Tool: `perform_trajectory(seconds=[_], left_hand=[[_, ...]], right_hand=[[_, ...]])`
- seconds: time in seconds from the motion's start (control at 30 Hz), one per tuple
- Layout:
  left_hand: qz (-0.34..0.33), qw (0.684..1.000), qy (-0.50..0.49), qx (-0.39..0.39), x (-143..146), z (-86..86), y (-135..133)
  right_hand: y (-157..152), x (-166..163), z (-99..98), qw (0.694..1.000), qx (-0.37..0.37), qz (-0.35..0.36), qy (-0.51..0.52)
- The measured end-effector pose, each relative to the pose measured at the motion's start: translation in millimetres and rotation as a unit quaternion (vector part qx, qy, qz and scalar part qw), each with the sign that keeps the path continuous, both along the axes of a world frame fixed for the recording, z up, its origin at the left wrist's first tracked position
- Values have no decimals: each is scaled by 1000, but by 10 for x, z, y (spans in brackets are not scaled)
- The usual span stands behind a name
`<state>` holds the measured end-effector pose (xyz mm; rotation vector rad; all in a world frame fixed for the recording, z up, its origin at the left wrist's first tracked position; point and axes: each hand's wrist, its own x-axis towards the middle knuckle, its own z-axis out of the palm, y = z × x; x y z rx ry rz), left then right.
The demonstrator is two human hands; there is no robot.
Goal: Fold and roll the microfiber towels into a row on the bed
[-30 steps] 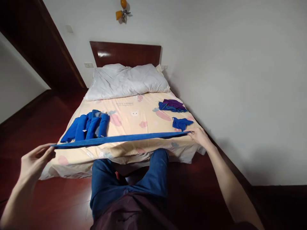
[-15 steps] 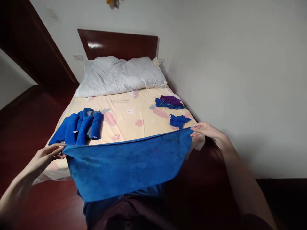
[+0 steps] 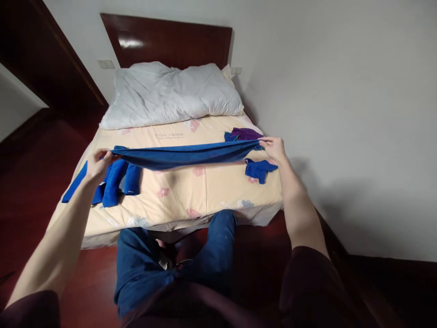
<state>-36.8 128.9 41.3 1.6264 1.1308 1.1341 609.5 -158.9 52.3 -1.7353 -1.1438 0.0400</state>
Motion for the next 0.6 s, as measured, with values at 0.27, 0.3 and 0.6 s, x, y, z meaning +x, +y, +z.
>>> perform_trajectory(seconds=[0.27,0.3,0.6], left_hand=[[-5,997,28,66,-81,-517,0],[-8,998,24,58,-103,-661,-27],[-95,930,354,26,-303,-2088,-615]], right_hand=[[-36,18,-638,997,-21,-5,-73],[-70,3,-799,995,-38,-11,-89],[-644,-161,-2220,922,-358,-7,-150]])
